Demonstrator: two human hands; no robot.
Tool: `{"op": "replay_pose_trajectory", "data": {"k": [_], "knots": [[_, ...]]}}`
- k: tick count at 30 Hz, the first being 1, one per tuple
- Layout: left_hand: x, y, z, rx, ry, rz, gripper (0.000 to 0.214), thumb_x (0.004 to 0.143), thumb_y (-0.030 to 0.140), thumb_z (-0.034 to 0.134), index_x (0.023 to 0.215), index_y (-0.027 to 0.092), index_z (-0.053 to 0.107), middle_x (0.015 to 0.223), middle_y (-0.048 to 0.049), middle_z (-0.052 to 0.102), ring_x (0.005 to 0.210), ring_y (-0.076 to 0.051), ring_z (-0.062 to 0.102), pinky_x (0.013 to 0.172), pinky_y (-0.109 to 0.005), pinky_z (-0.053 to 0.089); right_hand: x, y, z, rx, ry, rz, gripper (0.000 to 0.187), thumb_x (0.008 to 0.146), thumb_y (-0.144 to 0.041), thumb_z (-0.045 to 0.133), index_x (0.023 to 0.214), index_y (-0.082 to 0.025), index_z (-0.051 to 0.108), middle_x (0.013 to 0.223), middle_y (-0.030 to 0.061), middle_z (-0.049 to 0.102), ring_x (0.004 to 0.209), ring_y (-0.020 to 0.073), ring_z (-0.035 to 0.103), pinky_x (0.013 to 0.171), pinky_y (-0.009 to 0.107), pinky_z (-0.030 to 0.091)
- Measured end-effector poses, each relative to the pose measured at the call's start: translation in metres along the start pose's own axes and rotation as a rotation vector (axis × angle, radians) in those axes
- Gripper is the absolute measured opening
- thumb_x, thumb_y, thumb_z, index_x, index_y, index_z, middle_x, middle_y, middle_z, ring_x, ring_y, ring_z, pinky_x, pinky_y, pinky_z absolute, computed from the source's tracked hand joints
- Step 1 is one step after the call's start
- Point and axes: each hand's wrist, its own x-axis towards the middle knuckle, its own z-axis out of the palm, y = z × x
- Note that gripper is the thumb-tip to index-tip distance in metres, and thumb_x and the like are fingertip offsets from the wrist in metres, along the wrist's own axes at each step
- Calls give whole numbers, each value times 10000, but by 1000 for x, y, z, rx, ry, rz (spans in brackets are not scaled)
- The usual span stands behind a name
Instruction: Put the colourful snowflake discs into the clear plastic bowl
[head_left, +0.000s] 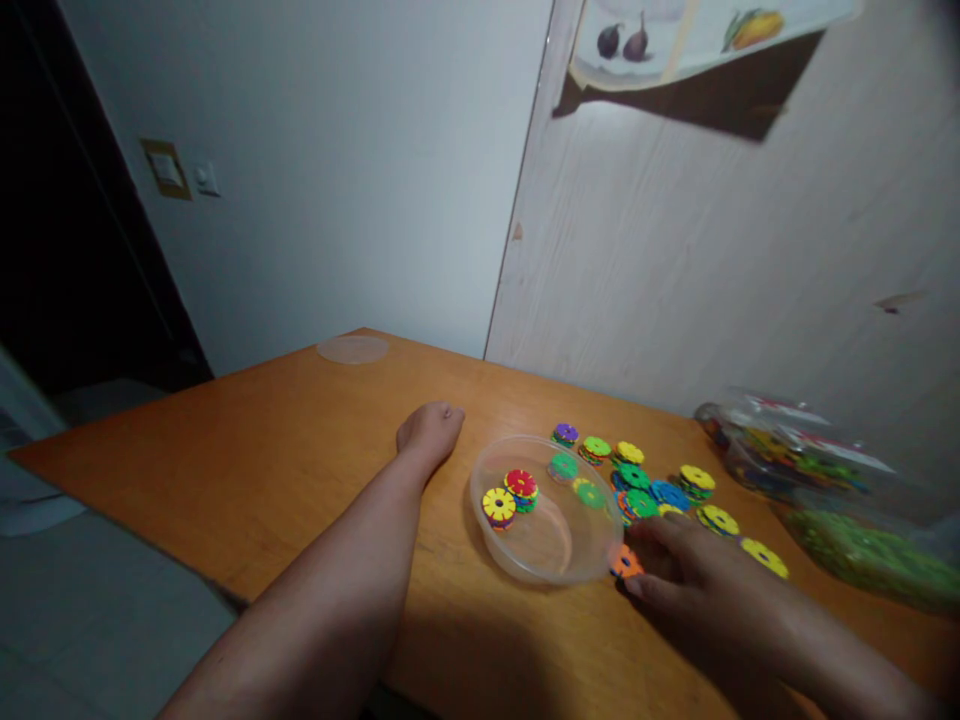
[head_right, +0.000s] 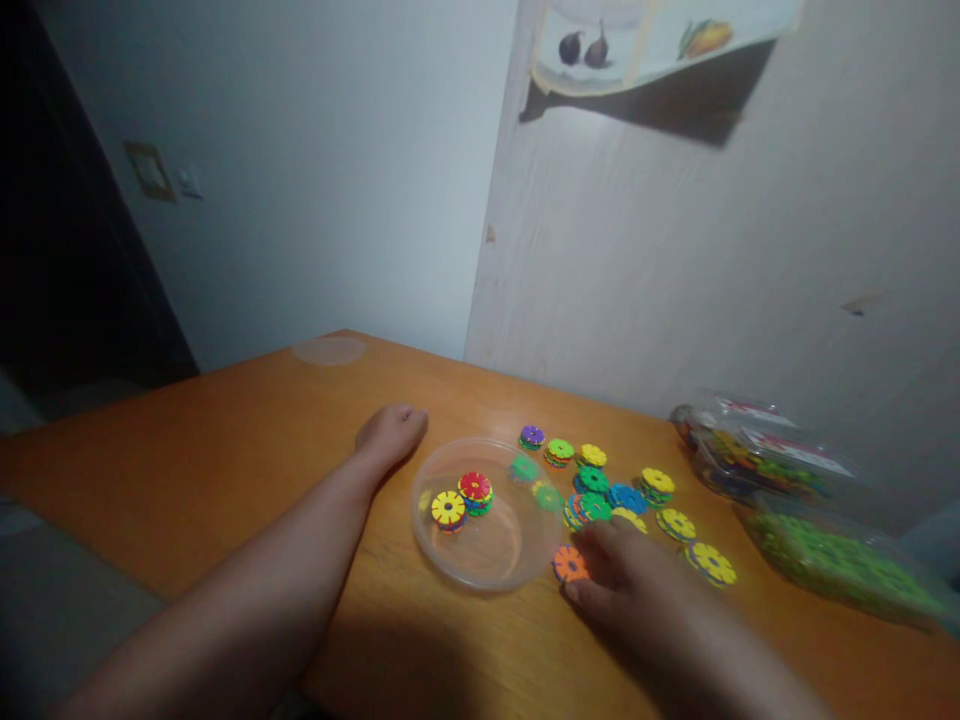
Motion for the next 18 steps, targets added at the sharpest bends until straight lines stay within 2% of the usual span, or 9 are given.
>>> {"op": "replay_pose_trajectory", "data": {"k": [5,10,15,18], "knots": [[1,0,1,1,-4,-8,470,857,540,342,756,240,691,799,-60,699,694,-195,605,540,-272,317,6,11,14,6,-24,-22,129,804,-318,537,831,-217,613,791,28,663,718,176,582,602,278,371],[2,-3,4,17,13,12,495,859,554,324,752,235,686,791,-70,695,693,-197,604,530,-272,306,8,15,19,13,17,-8,128,801,-314,535,853,-217,602,791,29,659,708,175,570,591,277,367],[0,-1,2,26,2,-5,483,865,538,333,776,234,698,831,-76,707,730,-203,617,558,-271,336,-1,14,-2,23,44,24,219,847,-409,507,879,-221,615,793,50,660,707,198,585,587,299,406],[-1,1,0,22,-10,-12,473,871,527,333,795,239,701,847,-72,712,746,-204,622,574,-268,349,-5,7,-20,89,160,-39,293,870,-469,490,979,-226,612,862,61,668,721,198,597,609,308,443]]}}
